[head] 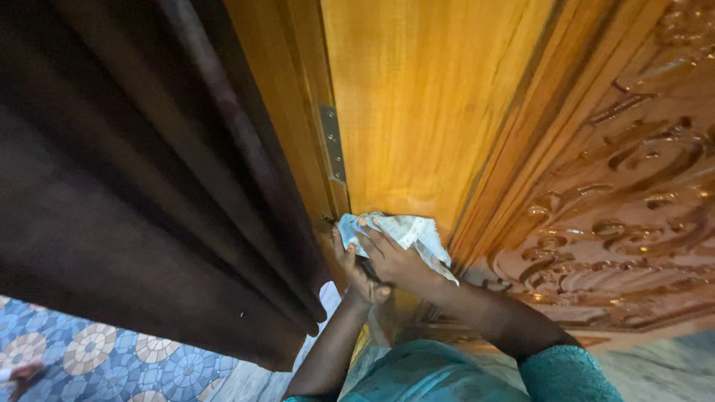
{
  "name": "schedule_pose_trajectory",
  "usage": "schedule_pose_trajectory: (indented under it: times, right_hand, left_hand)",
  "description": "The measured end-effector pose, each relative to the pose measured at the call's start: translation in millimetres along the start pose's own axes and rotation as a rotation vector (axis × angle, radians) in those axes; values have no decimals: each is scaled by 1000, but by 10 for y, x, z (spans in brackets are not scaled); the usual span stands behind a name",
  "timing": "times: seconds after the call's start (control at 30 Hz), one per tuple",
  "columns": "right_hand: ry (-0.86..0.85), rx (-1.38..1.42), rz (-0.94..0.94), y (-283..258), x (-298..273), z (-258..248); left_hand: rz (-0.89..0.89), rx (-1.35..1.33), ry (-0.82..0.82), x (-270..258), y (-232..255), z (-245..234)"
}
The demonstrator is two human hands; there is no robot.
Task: The person cleans a carved wooden door by hand using a cloth, wiping the intricate carvings and the flat surface of the door frame.
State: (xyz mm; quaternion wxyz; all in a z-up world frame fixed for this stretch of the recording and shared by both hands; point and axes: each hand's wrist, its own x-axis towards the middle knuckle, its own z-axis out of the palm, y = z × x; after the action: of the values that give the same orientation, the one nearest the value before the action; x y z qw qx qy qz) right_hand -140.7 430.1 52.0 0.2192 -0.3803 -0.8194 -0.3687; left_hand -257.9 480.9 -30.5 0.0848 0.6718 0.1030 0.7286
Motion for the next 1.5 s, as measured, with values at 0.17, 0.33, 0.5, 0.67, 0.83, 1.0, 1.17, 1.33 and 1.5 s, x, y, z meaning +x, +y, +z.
schedule_pose_trajectory:
  times: [0.17,0.33,0.5,0.67,0.83,1.0,1.17,1.33,1.5]
  right_hand:
    - [-57,-71,24,80,-150,-154]
    - [-136,-230,32,334,-320,-425]
    - [85,-394,308,657,-466,-760]
    - [147,-439,312,978,-666,-946]
    - [161,-489,329,1183,-984,-1075]
    - [109,-458,408,1433,-1419,-1258]
    - [120,-447,478,1743,-1992,-1369]
    - [108,-461,584,2054,-2551,-1512]
    - [109,-427,673,2349,-3009,-1753]
  left_hand:
    - [40,122,3,25,75,26]
    - [137,212,-60,11,164,41]
    - [187,225,-122,-45,324,184]
    - [253,234,-88,0,524,503]
    - [285,245,-103,152,788,806]
    - [494,348,-178,151,960,1195]
    - [277,259,-273,-112,1078,1594]
    - [292,292,-315,-86,1279,2025]
    - [337,306,-356,-57,1491,2494]
